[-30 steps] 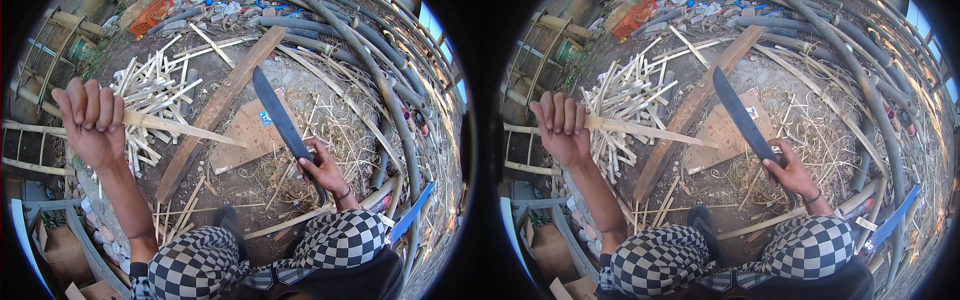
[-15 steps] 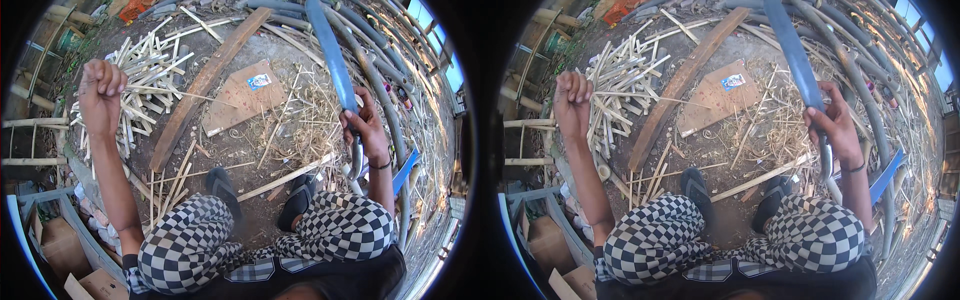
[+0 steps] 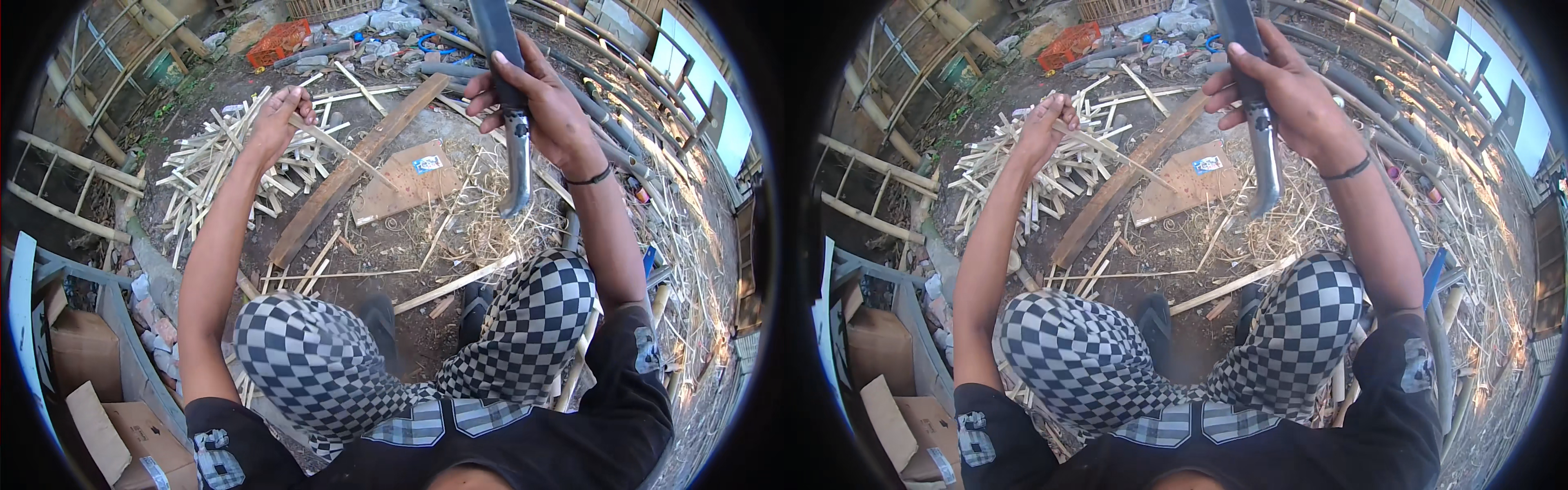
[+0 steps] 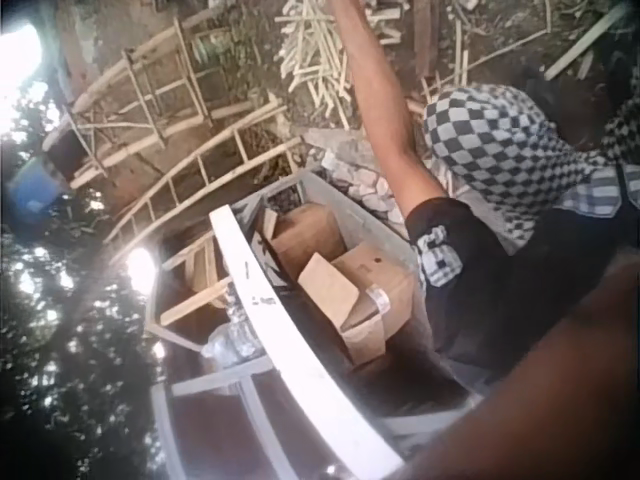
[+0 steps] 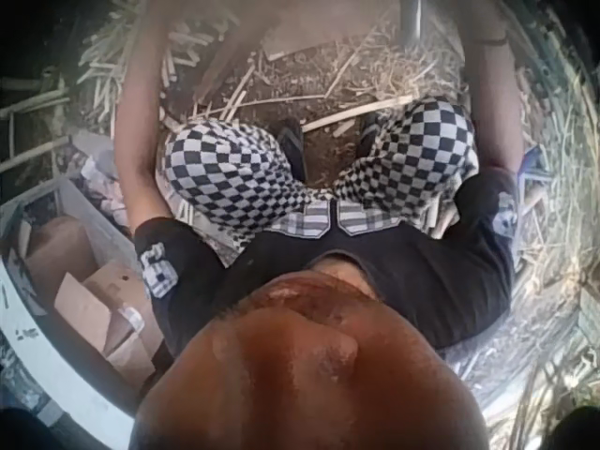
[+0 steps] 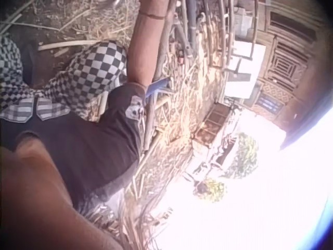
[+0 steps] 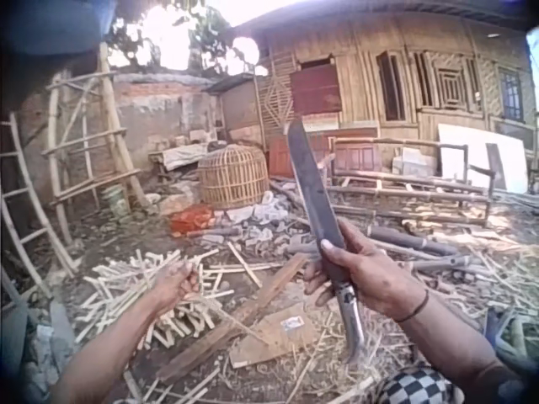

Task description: The person uses a knife to shave thin strips from a bamboo stick. They hold the bamboo with one hand and move the blade along its length to peel away thin layers, adding them to a pile of shavings on the ground.

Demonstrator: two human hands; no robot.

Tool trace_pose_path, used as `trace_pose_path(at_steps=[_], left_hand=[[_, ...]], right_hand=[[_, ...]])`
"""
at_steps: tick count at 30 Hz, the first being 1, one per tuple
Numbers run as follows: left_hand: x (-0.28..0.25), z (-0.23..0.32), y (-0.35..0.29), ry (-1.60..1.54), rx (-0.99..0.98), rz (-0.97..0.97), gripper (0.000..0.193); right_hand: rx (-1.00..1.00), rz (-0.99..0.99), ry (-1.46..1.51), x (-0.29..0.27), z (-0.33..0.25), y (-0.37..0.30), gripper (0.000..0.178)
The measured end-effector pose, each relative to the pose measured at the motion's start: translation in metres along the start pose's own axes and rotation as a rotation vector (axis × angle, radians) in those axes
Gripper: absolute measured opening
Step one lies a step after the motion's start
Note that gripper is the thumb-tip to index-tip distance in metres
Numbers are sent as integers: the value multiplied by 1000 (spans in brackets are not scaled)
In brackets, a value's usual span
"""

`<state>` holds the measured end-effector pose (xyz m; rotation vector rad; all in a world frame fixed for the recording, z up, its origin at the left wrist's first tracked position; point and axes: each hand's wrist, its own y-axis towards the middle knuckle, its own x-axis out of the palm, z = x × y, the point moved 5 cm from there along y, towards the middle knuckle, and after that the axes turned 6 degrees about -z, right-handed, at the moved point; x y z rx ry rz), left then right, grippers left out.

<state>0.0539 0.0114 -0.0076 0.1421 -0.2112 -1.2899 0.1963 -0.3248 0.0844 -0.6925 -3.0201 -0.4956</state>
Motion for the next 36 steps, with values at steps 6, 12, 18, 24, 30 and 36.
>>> trace_pose_path(at_steps=[6, 12, 18, 24, 30, 36], left_hand=[[16, -3, 17, -41, 71, 134, 21], [36, -17, 31, -152, 165, 162, 30], [53, -22, 40, -212, 296, 247, 43], [66, -19, 47, -66, 351, 350, 51], [75, -23, 60, 30, 415, 389, 44], [64, -28, 59, 56, 400, 556, 44]], right_hand=[[61, -4, 149, 43, -16, 27, 23], [209, 29, 154, 70, 41, 33, 25], [585, 57, -400, 81, 138, 32, 26], [492, -41, -674, 74, 192, 33, 29], [219, 108, -768, 71, 204, 42, 25], [509, 41, -590, 76, 225, 45, 28]])
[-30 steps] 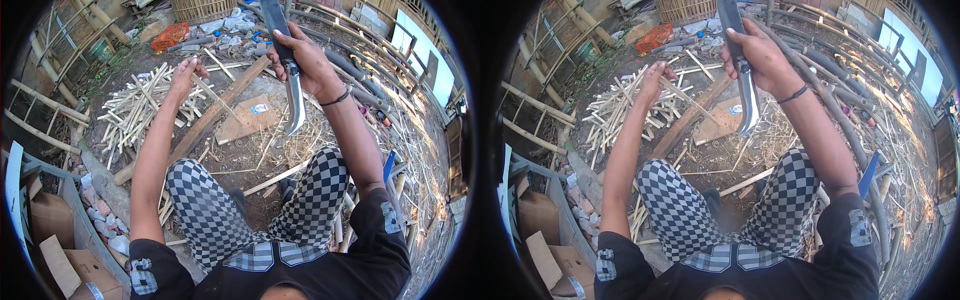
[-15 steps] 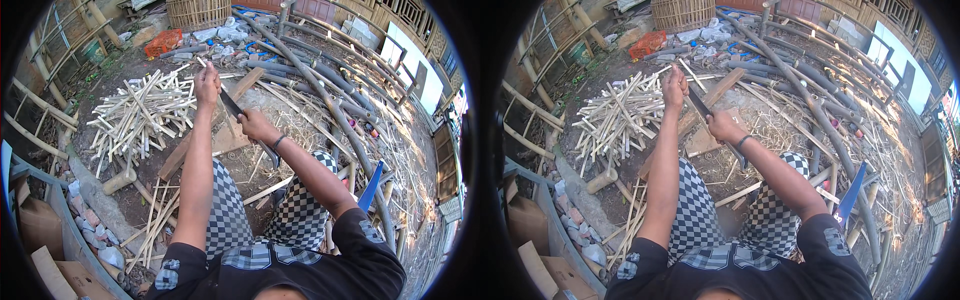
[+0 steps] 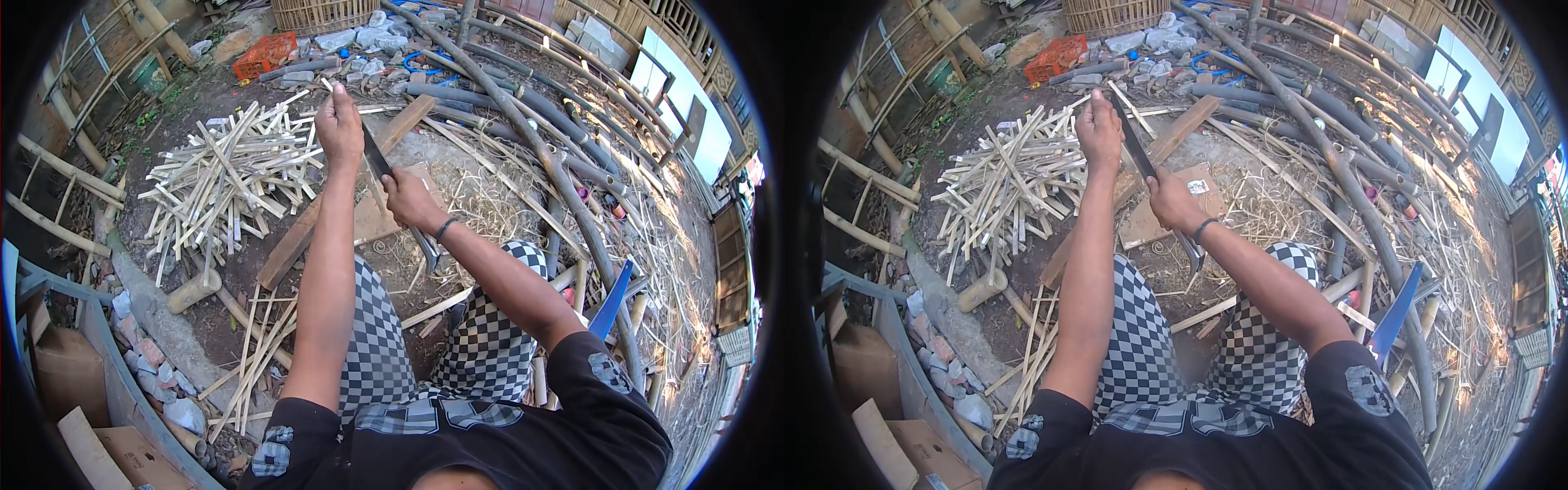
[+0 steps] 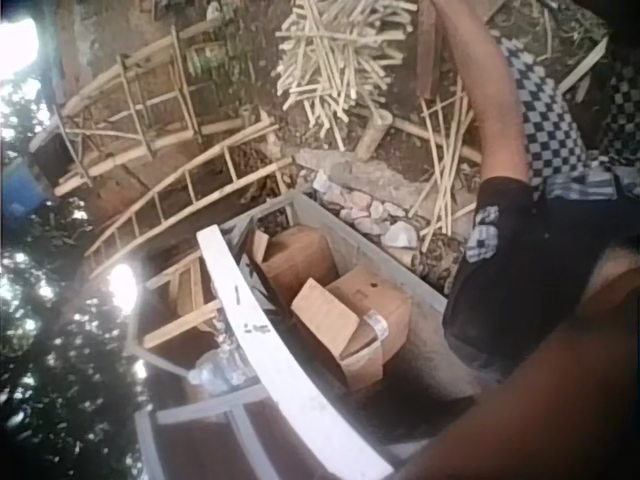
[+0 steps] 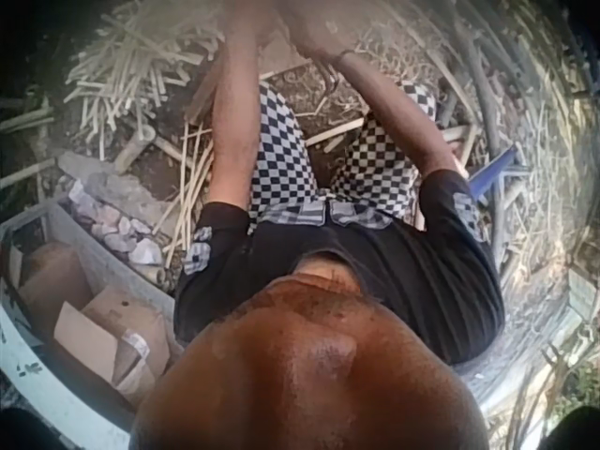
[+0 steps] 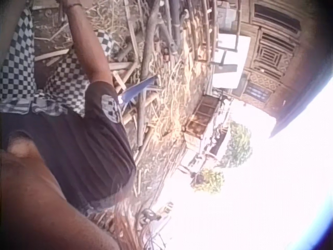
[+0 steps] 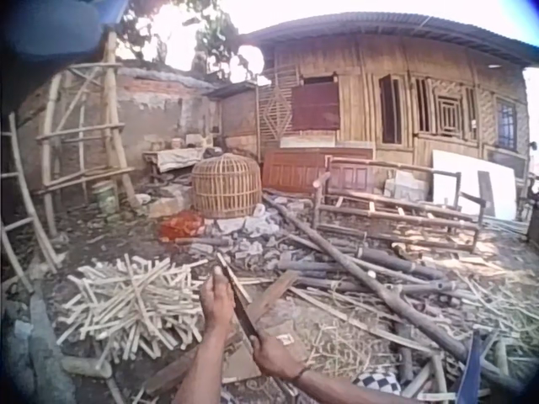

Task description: The person uses a knife to shave thin strips from a bamboo stick. They hold the bamboo with one hand and move the blade along its length to peel away thin layers, adding them to a pile of shavings on the ground.

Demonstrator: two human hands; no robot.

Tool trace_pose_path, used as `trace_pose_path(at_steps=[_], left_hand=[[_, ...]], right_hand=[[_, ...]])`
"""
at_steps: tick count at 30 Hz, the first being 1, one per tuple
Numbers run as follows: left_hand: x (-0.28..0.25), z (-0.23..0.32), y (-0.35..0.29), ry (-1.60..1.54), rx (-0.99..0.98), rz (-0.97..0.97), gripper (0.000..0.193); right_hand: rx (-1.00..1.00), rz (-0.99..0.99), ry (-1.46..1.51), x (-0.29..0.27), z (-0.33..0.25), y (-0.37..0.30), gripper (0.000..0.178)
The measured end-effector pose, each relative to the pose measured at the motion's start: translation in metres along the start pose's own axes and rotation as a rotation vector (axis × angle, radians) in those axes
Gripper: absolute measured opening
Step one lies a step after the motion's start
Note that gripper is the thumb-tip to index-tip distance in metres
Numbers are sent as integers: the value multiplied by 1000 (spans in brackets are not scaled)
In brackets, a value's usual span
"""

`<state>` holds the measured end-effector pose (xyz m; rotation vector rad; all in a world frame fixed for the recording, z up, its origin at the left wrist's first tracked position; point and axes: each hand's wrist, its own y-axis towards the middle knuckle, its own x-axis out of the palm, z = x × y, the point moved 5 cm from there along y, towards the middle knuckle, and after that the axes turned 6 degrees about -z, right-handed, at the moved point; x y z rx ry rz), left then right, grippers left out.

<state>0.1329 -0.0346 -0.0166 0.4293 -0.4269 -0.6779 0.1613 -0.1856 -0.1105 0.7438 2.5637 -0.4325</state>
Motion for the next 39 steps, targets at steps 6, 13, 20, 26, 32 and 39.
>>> trace_pose_path(at_steps=[6, 13, 20, 26, 32, 39], left_hand=[[-6, -1, -1, -16, -34, 24, 44], [-13, 6, 3, 178, 135, 240, 49], [-31, -3, 6, -24, -3, 222, 47], [-53, 2, 3, -57, 44, 251, 48], [-80, 0, 1, -114, -59, 226, 47], [-94, 0, 7, -190, -58, 171, 49]], right_hand=[[-170, 148, -213, 7, -3, 1, 26], [-160, 131, -85, 13, -6, 13, 25], [-161, 86, 34, 14, -26, 11, 23], [-151, 74, -74, 27, -41, 22, 22], [-621, 457, -355, 46, -64, 11, 22], [-273, 225, -250, 60, -55, 24, 22]])
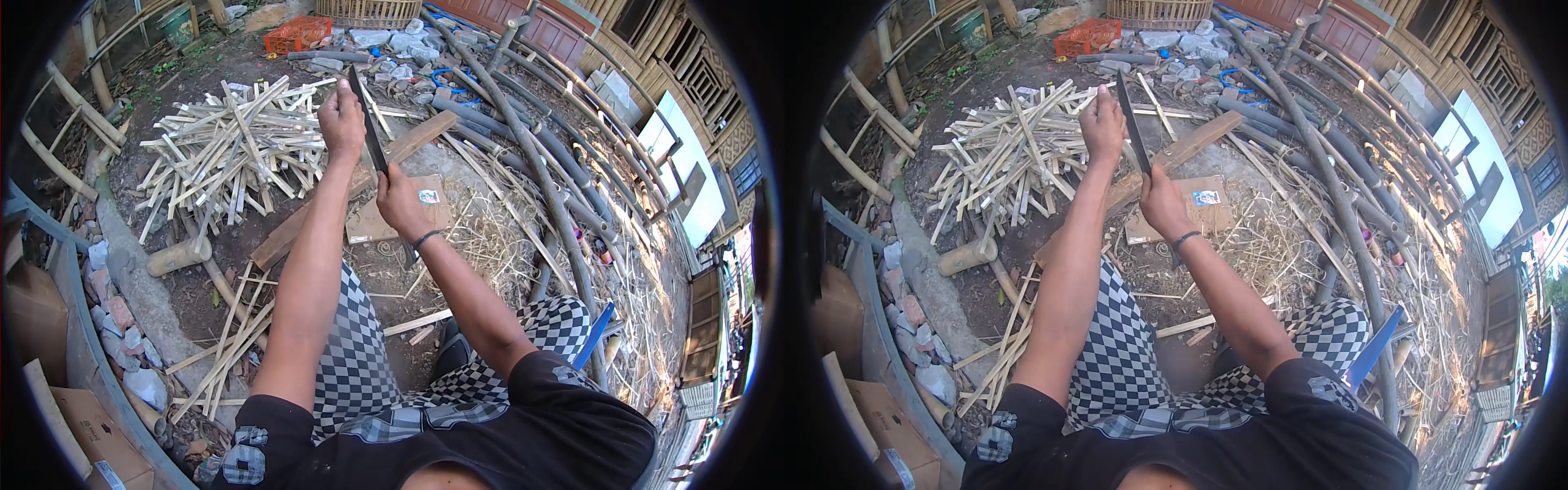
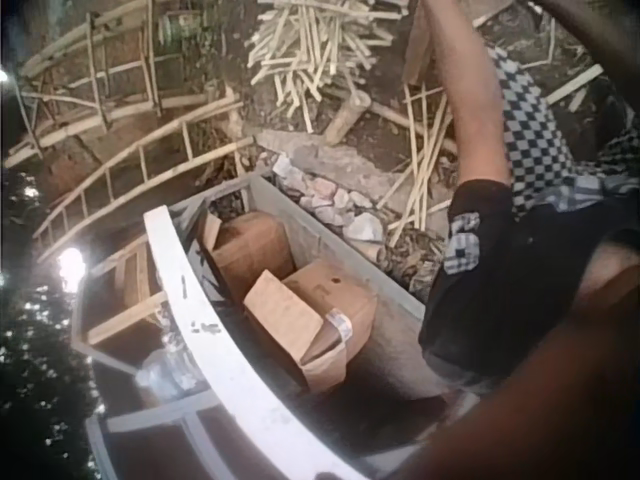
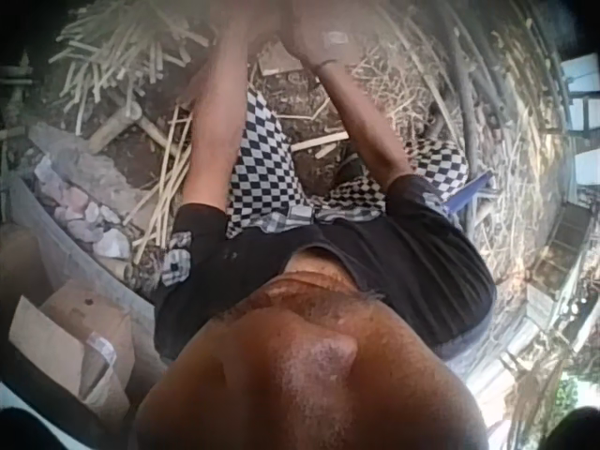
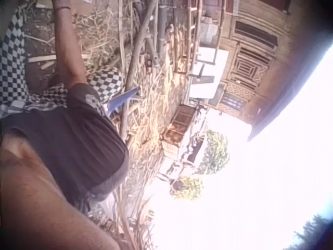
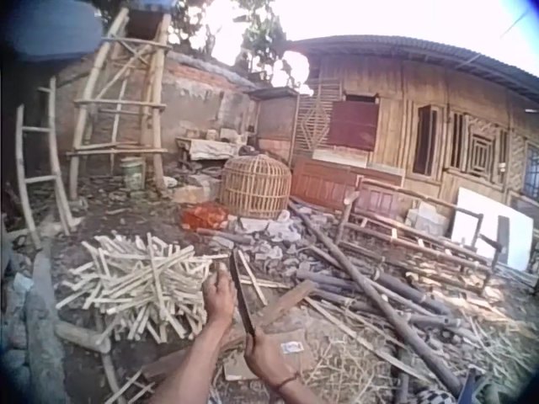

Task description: The person uses a knife to shave thin strips from a bamboo stick. They hold the bamboo with one hand and move the blade along its length to peel away thin layers, adding them to a pile of shavings on the ground.

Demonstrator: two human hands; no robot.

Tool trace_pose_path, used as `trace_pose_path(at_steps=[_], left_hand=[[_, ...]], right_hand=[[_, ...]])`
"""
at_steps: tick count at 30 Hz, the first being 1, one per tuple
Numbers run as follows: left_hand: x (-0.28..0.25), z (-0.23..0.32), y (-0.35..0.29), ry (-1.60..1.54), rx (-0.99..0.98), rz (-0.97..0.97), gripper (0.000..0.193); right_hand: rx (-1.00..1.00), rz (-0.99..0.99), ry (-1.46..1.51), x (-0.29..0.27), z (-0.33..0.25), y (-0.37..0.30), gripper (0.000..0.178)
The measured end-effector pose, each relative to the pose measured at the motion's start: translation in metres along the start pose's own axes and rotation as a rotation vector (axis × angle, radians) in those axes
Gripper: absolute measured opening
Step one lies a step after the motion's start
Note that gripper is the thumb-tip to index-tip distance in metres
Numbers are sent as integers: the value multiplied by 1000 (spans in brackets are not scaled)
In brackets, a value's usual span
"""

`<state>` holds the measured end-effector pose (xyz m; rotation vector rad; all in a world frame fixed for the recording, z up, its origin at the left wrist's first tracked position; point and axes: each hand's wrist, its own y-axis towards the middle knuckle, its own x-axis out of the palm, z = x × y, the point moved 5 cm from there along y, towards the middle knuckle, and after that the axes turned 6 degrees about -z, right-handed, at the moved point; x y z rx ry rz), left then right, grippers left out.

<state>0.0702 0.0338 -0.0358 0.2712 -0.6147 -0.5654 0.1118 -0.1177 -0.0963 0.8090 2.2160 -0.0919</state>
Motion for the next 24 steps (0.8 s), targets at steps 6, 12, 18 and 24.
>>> trace_pose_path(at_steps=[6, 12, 18, 24], left_hand=[[-9, -3, 6, -23, -40, 24, 49], [-10, 0, 8, 37, 9, 41, 46], [-13, -1, 8, 14, -25, -7, 47], [-19, -4, 15, 22, -9, 16, 46]], right_hand=[[223, -212, 68, 16, 17, 2, 20], [61, -48, -18, 24, 35, 9, 22], [-82, 81, -223, 21, 31, 10, 22], [-19, -22, -107, 28, 36, 10, 19]])
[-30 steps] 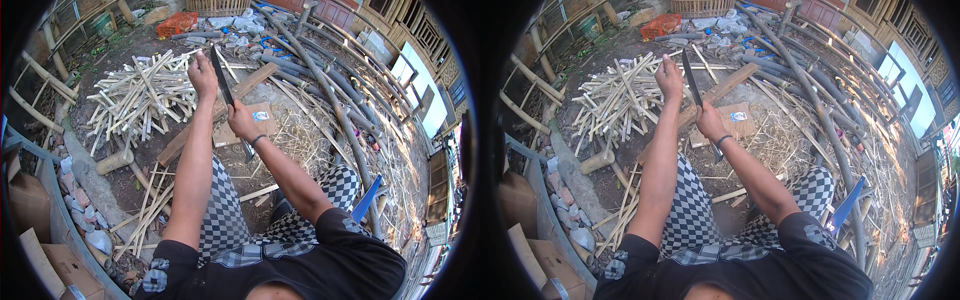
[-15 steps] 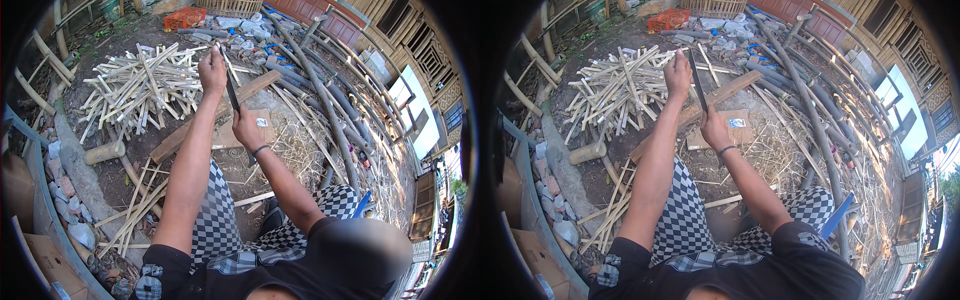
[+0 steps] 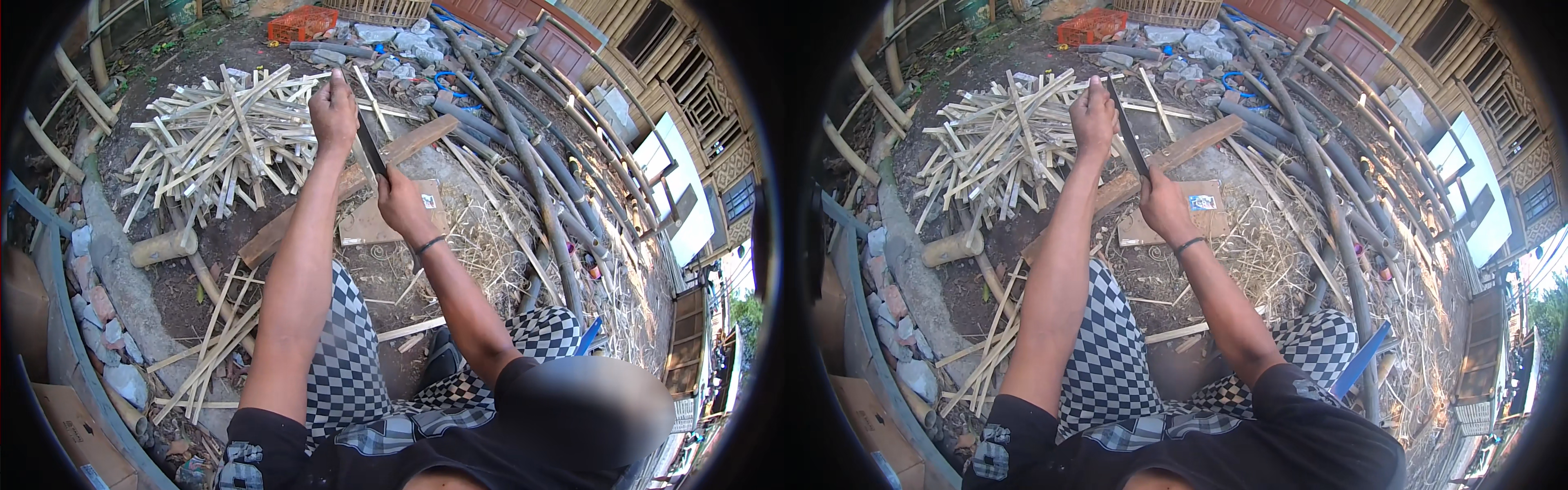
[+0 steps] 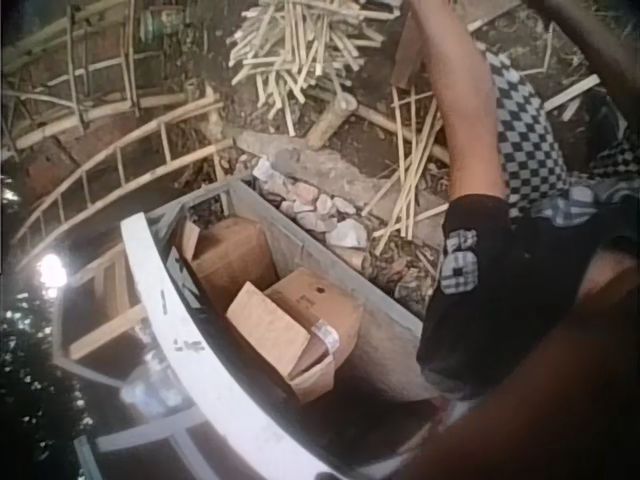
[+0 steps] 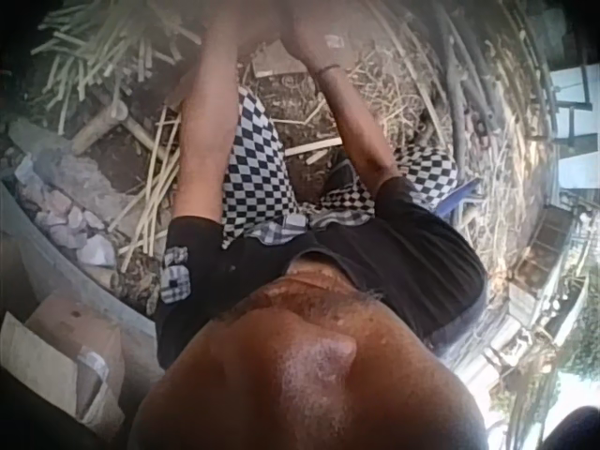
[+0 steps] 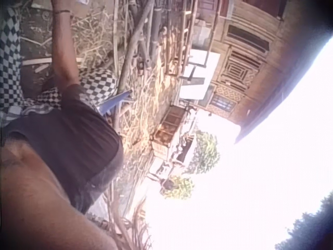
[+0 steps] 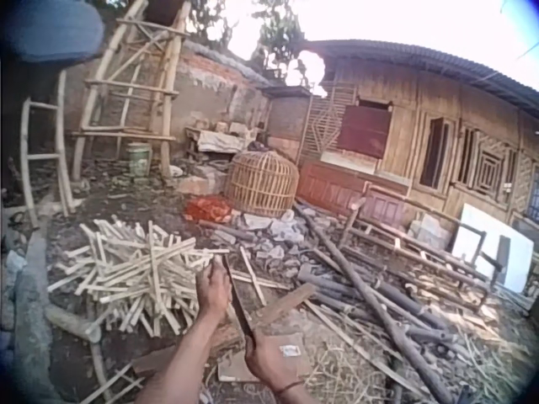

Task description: The person uses a knife to shave thin strips from a bamboo stick. They hold the bamboo with one hand and move the blade along its length to peel away thin layers, adding them to a pile of shavings on the ground.

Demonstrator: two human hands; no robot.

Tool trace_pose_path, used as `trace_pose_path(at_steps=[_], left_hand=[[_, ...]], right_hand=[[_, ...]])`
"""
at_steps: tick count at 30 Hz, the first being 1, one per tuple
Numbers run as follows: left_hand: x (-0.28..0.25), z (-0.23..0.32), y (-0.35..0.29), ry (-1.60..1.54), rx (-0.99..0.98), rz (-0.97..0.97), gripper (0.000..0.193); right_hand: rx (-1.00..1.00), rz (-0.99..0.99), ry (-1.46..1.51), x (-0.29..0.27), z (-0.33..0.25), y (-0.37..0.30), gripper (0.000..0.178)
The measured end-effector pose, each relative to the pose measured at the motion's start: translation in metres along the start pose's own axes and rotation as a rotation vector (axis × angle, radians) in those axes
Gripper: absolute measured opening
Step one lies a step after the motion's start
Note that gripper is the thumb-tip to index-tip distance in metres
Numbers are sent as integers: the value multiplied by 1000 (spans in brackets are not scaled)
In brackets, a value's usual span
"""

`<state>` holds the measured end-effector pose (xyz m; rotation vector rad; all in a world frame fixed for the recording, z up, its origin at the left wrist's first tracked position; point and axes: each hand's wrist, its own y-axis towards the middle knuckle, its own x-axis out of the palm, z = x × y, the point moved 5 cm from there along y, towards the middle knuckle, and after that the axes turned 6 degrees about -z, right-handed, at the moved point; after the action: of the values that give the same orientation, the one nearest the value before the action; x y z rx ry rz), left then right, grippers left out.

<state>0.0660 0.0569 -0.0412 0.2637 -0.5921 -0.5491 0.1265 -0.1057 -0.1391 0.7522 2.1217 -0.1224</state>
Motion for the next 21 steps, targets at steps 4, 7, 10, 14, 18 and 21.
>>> trace_pose_path(at_steps=[4, 7, 10, 14, 18, 21], left_hand=[[-4, 3, 1, 46, 27, 0, 47], [-12, 2, 2, -36, -11, 63, 44], [-9, 1, 1, -21, -19, -11, 45], [-10, 4, 0, -1, 13, -2, 47], [-9, 3, 0, -54, -25, -19, 49], [-5, 0, -1, 23, -43, -58, 45]], right_hand=[[69, -44, 49, 2, 7, 1, 23], [59, -109, 40, 4, 8, 1, 21], [-118, 18, 22, -3, 0, 1, 21], [48, -83, -72, 6, 12, -1, 19], [-170, 80, 10, 1, 6, -5, 19], [183, -173, -198, 10, 27, -7, 20]])
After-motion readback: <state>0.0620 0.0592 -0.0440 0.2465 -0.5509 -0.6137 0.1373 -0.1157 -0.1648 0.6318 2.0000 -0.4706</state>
